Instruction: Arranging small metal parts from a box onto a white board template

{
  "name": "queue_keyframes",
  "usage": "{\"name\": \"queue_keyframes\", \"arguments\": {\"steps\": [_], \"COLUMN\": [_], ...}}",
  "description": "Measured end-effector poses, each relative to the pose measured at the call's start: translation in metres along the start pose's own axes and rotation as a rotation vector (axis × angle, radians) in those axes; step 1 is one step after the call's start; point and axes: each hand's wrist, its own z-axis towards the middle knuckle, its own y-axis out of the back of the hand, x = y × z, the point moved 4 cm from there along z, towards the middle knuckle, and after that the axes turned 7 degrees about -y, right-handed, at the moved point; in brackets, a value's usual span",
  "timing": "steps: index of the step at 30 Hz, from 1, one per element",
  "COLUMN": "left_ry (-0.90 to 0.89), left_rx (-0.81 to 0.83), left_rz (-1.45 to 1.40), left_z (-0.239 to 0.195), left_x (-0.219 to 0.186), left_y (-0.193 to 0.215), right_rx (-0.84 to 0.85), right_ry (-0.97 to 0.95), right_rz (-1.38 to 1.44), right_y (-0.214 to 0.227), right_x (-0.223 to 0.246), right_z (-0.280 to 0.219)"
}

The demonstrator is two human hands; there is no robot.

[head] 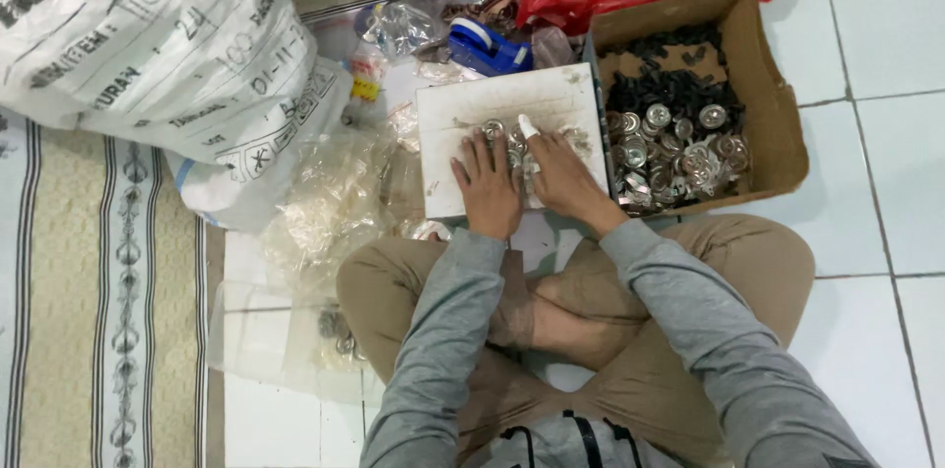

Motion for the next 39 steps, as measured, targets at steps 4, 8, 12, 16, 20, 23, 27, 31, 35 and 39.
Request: {"name": "queue_keyframes", "arguments": {"steps": [4,8,12,16,20,23,27,31,35,39], "left_ry": [0.004,-0.265,-0.556,-0.590,-0.454,-0.338,-0.290,-0.260,-0.236,-0.235], "left_rx": [-0.055,-0.246,-0.411,-0.258,-0.136,-0.105,-0.123,-0.138,-0.074,0.007], "left_rz": [-0.018,-0.177,-0.471,-0.487,-0.241,-0.115,-0.049,-0.058,-0.219,-0.287], "left_z": [0.006,0.008,0.026,0.064,0.097,0.120,0.126,0.131,0.131,0.130], "left_x": [0.005,-0.029,-0.085,-0.168,-0.210,-0.216,-0.210,-0.207,-0.204,-0.201], "left_y": [-0.001,0.020,0.015,-0.040,-0.088,-0.102,-0.126,-0.136,-0.137,-0.130], "right_rx": [-0.016,-0.276,-0.261,-0.278,-0.239,-0.181,-0.133,-0.134,-0.180,-0.240], "right_ry": [-0.250,-0.304,-0.583,-0.613,-0.606,-0.624,-0.651,-0.633,-0.617,-0.720], "right_rz": [0.076,-0.070,-0.100,-0.240,-0.220,-0.312,-0.446,-0.501,-0.392,-0.075], "right_y": [0.028,0.103,0.177,0.180,0.152,0.165,0.150,0.145,0.144,0.120], "right_x": [-0.023,-0.111,-0.210,-0.257,-0.281,-0.252,-0.251,-0.256,-0.250,-0.316], "right_z": [-0.008,-0.031,-0.071,-0.094,-0.087,-0.073,-0.069,-0.064,-0.073,-0.082]}}
